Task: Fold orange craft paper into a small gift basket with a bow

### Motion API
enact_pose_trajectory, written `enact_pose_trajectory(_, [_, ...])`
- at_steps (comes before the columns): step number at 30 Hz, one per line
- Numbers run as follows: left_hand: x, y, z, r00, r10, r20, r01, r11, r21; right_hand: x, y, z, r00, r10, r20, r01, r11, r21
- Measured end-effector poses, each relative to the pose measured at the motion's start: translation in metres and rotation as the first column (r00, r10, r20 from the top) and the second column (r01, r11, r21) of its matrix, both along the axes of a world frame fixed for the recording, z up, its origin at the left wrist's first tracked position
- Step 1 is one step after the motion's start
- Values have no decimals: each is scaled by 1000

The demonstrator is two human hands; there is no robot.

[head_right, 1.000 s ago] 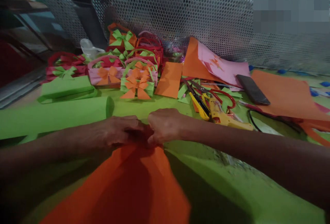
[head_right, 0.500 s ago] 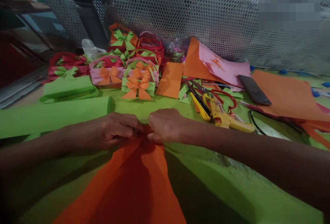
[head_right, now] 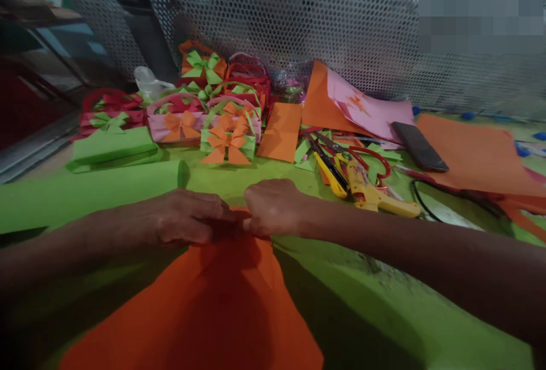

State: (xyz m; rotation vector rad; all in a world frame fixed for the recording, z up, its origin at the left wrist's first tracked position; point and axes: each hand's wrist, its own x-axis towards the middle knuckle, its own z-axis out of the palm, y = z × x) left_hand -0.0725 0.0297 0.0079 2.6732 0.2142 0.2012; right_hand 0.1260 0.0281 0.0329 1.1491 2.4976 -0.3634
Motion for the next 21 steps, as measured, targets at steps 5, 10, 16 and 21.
enact_pose_trajectory(5, [-1, 0, 1, 999, -24, -47, 27, 997, 67, -3, -4, -2, 1000, 9, 15, -10, 999, 42])
enact_pose_trajectory(10, [1, 1, 5, 998, -23, -54, 28, 995, 99, -6, -5, -6, 1000, 4, 17, -5, 998, 62])
enact_pose_trajectory(16, [2, 0, 4, 998, -28, -47, 32, 995, 90, -11, -5, -6, 997, -16, 77, 13, 999, 51])
enact_pose_trajectory(21, [3, -3, 13, 996, 1, -85, 4, 998, 57, -15, -4, 3, 993, -34, 110, 37, 999, -24])
